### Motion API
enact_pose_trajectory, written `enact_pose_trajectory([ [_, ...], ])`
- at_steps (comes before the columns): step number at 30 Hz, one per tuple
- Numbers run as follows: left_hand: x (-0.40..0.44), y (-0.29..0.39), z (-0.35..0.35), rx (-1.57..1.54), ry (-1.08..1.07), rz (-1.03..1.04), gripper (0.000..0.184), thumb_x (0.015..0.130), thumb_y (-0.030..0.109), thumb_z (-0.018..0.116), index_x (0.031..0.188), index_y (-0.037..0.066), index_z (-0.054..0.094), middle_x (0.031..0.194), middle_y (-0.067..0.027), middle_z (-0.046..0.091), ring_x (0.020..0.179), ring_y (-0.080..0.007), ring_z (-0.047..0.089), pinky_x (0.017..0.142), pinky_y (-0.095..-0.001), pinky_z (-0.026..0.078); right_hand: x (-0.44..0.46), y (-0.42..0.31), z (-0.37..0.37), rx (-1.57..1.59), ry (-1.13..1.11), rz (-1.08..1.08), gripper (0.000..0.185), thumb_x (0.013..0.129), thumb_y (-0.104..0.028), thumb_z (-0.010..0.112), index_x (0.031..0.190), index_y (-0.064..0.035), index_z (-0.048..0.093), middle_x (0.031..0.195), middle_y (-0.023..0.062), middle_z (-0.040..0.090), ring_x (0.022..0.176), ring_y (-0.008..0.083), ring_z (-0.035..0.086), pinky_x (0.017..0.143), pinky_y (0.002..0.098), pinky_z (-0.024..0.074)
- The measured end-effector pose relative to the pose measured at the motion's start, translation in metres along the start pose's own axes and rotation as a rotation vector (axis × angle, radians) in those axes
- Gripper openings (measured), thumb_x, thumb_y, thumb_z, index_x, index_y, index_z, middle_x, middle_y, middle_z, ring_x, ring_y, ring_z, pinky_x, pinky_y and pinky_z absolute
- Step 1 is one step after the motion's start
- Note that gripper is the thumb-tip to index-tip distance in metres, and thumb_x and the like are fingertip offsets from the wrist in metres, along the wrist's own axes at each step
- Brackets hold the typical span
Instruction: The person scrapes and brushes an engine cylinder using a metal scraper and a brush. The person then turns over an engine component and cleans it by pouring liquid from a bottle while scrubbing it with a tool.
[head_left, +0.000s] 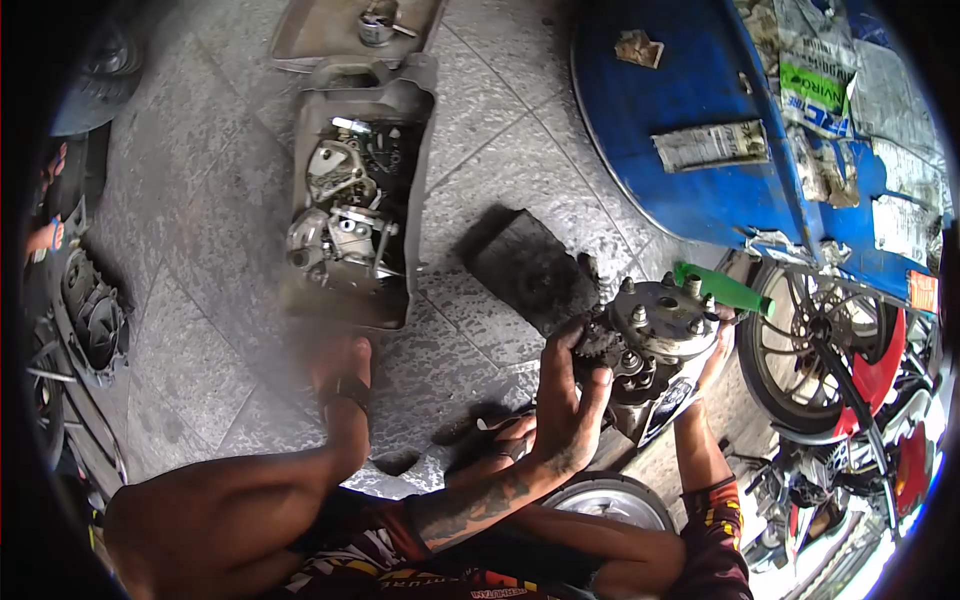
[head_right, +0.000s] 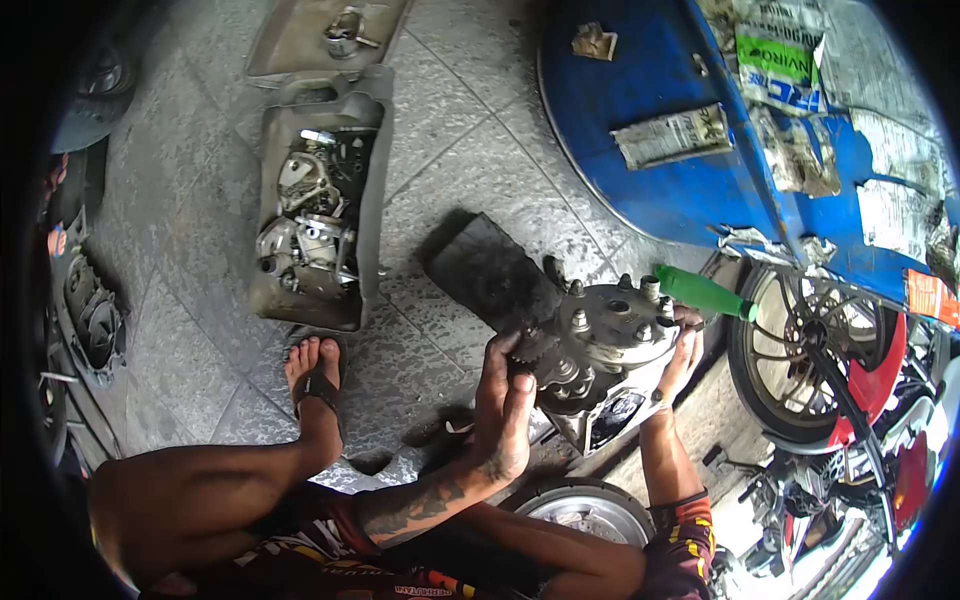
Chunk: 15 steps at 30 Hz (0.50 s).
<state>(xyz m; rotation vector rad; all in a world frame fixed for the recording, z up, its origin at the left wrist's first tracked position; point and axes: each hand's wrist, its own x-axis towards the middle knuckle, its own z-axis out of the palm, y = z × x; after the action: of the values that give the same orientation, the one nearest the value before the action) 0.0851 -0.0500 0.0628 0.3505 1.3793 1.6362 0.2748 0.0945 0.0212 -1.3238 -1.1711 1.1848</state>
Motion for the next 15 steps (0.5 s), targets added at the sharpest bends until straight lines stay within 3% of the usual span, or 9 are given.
enact_pose_trajectory([
  [2,-0.002,-0.003,0.002,-0.024,-0.018,-0.049,0.06,0.099,0.04,0.049,0.137,-0.004,0.038,0.131,-0.0236,0.045,0.123,-0.0347,0.044,0.106,-0.0437,0.032,-0.007,-0.003,-0.007,-0.013,0.127,0.045,0.027,0.101,-0.028,0.048,0.102,-0.0041,0.059,0.1,0.0045,0.061,0.088,0.014,0.055,0.082,0.0296,0.0449],
  [4,0.0,-0.003,0.0,-0.022,-0.011,-0.121,0.058,0.099,0.04,0.049,0.136,-0.004,0.039,0.128,-0.0226,0.047,0.121,-0.0335,0.046,0.106,-0.0426,0.033,-0.016,-0.016,0.002,-0.009,-0.014,0.044,0.027,0.101,-0.029,0.049,0.105,-0.0044,0.06,0.1,0.0051,0.062,0.088,0.0139,0.056,0.081,0.0288,0.0453],
  [5,0.0,-0.005,-0.002,-0.068,0.005,-0.194,0.055,0.099,0.038,0.049,0.134,-0.003,0.041,0.125,-0.0203,0.051,0.117,-0.0303,0.049,0.104,-0.0406,0.035,-0.01,-0.006,-0.011,-0.077,-0.123,-0.012,0.03,0.101,-0.031,0.047,0.111,-0.0053,0.058,0.104,0.0081,0.062,0.093,0.0169,0.061,0.082,0.032,0.051],
  [7,0.012,-0.004,-0.006,-0.143,0.054,-0.17,0.049,0.098,0.035,0.05,0.132,0.0,0.044,0.121,-0.0167,0.054,0.112,-0.0258,0.051,0.101,-0.0378,0.037,-0.013,-0.004,0.005,-0.128,0.059,0.069,0.03,0.098,-0.032,0.053,0.109,-0.0044,0.059,0.103,0.0073,0.062,0.09,0.0153,0.06,0.079,0.03,0.0504],
  [8,0.018,-0.001,-0.01,-0.108,0.102,-0.176,0.045,0.098,0.034,0.051,0.131,0.003,0.046,0.116,-0.0123,0.058,0.106,-0.0205,0.053,0.096,-0.0347,0.04,-0.012,-0.005,0.015,-0.045,0.001,0.044,0.02,0.097,-0.024,0.058,0.102,-0.0045,0.064,0.096,0.0023,0.065,0.085,0.0101,0.056,0.077,0.0258,0.0445],
  [11,0.048,0.004,-0.027,-0.109,0.188,-0.111,0.041,0.098,0.042,0.053,0.118,0.006,0.054,0.097,-0.0031,0.059,0.087,-0.0117,0.052,0.082,-0.0289,0.044,-0.01,-0.013,0.063,-0.197,-0.001,0.021,0.02,0.097,-0.023,0.057,0.094,-0.0042,0.064,0.084,-0.0018,0.061,0.077,0.0064,0.05,0.068,0.0235,0.0409],
  [14,0.072,-0.003,-0.052,-0.196,0.217,-0.186,0.038,0.099,0.044,0.053,0.1,0.007,0.057,0.083,0.0033,0.054,0.077,-0.007,0.048,0.072,-0.0256,0.041,-0.004,0.0,0.098,-0.238,-0.109,-0.104,0.02,0.098,-0.022,0.057,0.092,-0.0037,0.064,0.079,-0.0047,0.056,0.072,0.005,0.044,0.063,0.022,0.0355],
  [15,0.081,-0.008,-0.059,-0.225,0.225,-0.148,0.037,0.1,0.043,0.051,0.098,0.006,0.058,0.085,0.0026,0.054,0.079,-0.0074,0.048,0.075,-0.0257,0.041,-0.001,0.008,0.105,-0.224,-0.122,-0.092,0.02,0.099,-0.021,0.057,0.092,-0.0035,0.064,0.079,-0.0049,0.057,0.073,0.0051,0.045,0.063,0.0219,0.0354],
])
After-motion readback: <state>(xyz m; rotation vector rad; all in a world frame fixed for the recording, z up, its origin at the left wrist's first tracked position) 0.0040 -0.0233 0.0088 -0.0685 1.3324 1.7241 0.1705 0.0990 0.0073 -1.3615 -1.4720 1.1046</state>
